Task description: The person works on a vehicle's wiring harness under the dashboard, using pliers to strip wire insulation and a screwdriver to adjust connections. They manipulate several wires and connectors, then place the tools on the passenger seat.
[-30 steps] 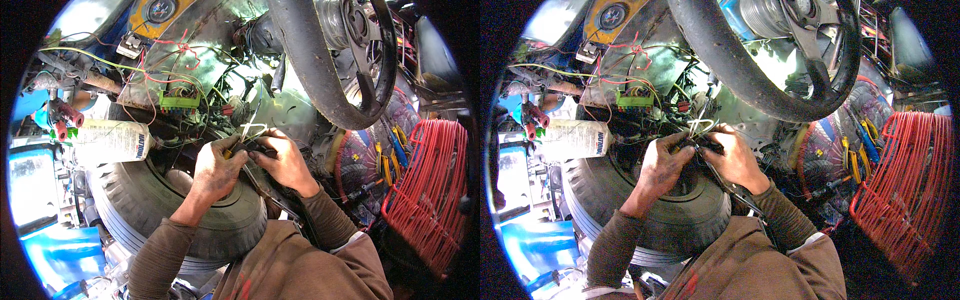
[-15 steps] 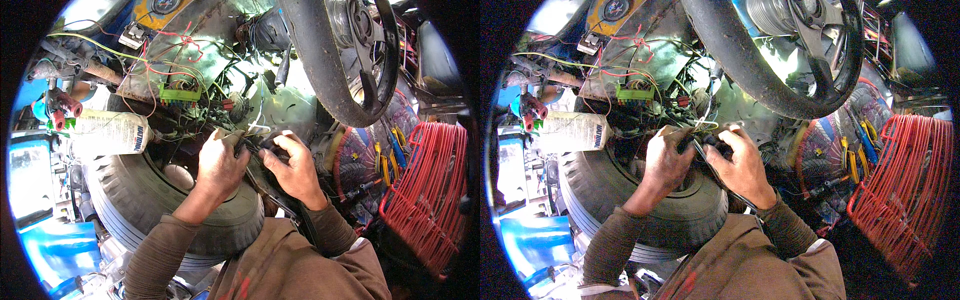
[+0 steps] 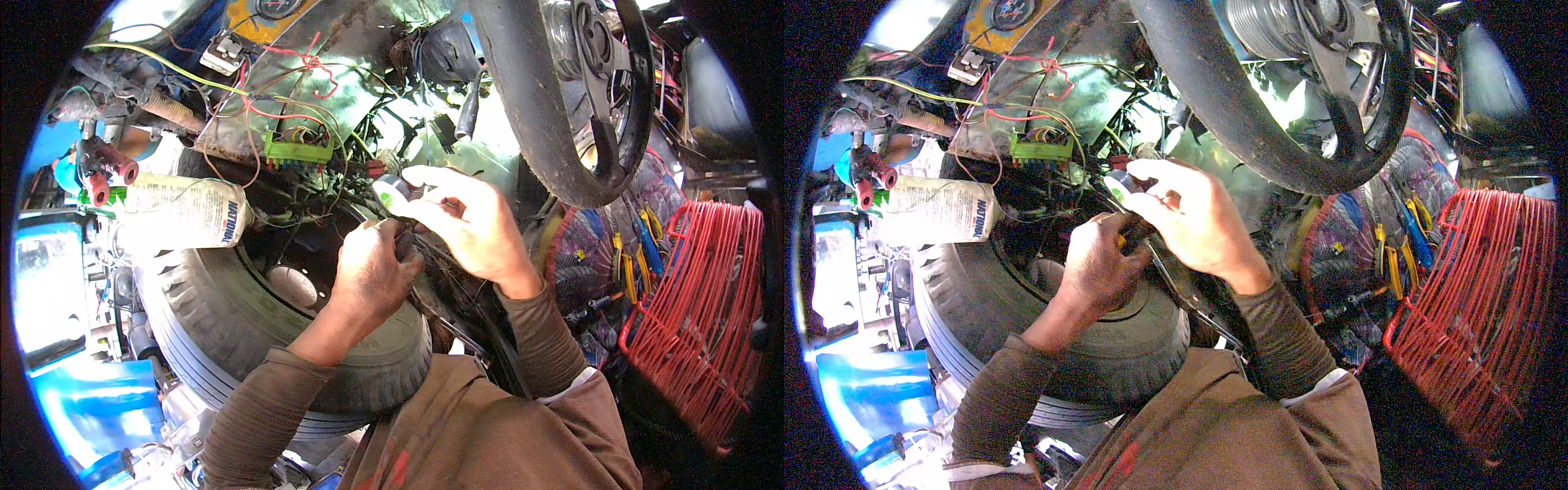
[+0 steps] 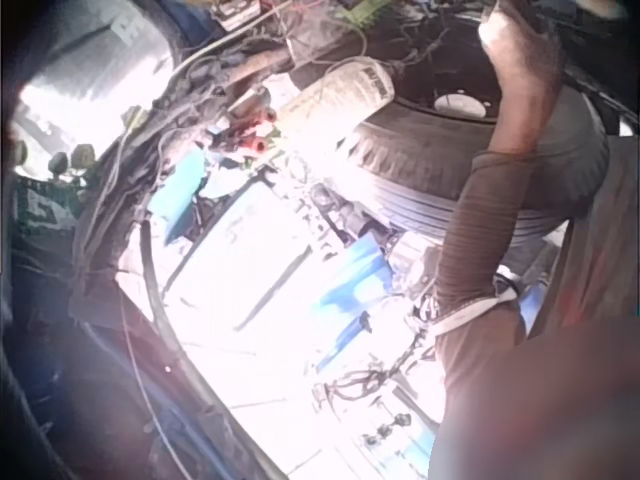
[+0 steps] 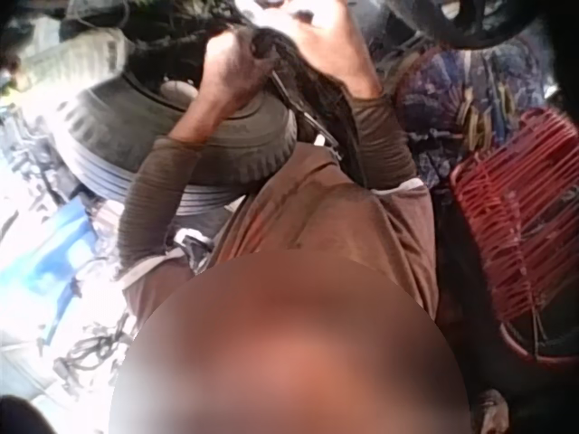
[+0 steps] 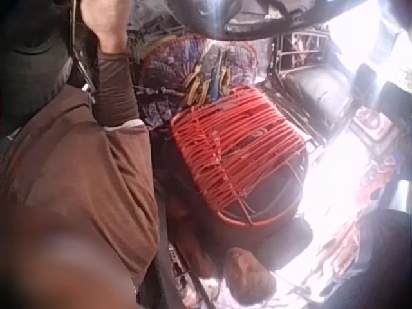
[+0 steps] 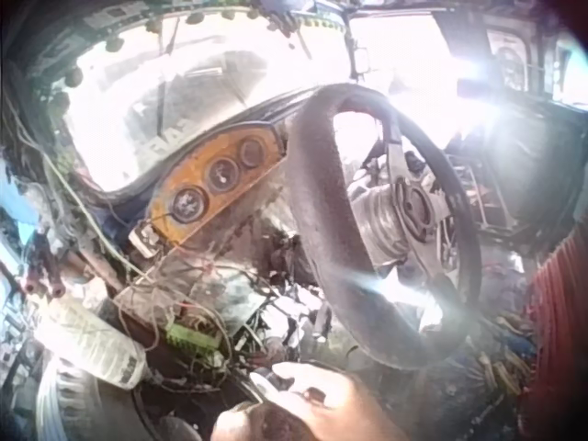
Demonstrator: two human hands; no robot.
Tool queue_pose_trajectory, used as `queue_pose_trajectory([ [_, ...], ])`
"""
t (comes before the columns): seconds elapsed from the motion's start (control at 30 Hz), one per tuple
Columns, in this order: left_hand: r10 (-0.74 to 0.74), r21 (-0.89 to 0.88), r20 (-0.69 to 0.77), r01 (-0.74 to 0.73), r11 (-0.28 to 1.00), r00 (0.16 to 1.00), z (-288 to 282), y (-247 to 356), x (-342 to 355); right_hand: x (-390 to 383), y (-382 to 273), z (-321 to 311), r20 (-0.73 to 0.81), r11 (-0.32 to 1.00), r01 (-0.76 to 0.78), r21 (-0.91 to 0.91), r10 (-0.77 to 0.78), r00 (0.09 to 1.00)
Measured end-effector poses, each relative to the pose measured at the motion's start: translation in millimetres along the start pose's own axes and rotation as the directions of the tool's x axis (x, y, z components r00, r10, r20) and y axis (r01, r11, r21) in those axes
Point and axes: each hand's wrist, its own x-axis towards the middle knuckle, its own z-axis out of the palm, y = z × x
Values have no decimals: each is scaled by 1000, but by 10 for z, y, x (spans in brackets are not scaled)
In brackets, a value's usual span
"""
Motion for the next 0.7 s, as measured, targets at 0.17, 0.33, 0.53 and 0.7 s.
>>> queue_pose_trajectory([
  [0.17, -60, -131, 86, 71, 989, 994, -103, 10, 17, -83, 161, -142, 10, 930, 183, -320, -189, 982],
  [0.33, 68, -153, 123, -49, 987, 990, -111, -60, 42, -79, 262, -247, 220, 679, 390, -622, -326, 919],
  [0.53, 19, -149, 29, -15, 989, 999, -80, -15, 41, 102, 447, -343, 195, 908, 243, -341, -184, 963],
  [0.7, 60, -169, 111, -41, 985, 992, -122, 7, 46, 125, 529, -350, 180, 913, 247, -324, -197, 964],
])
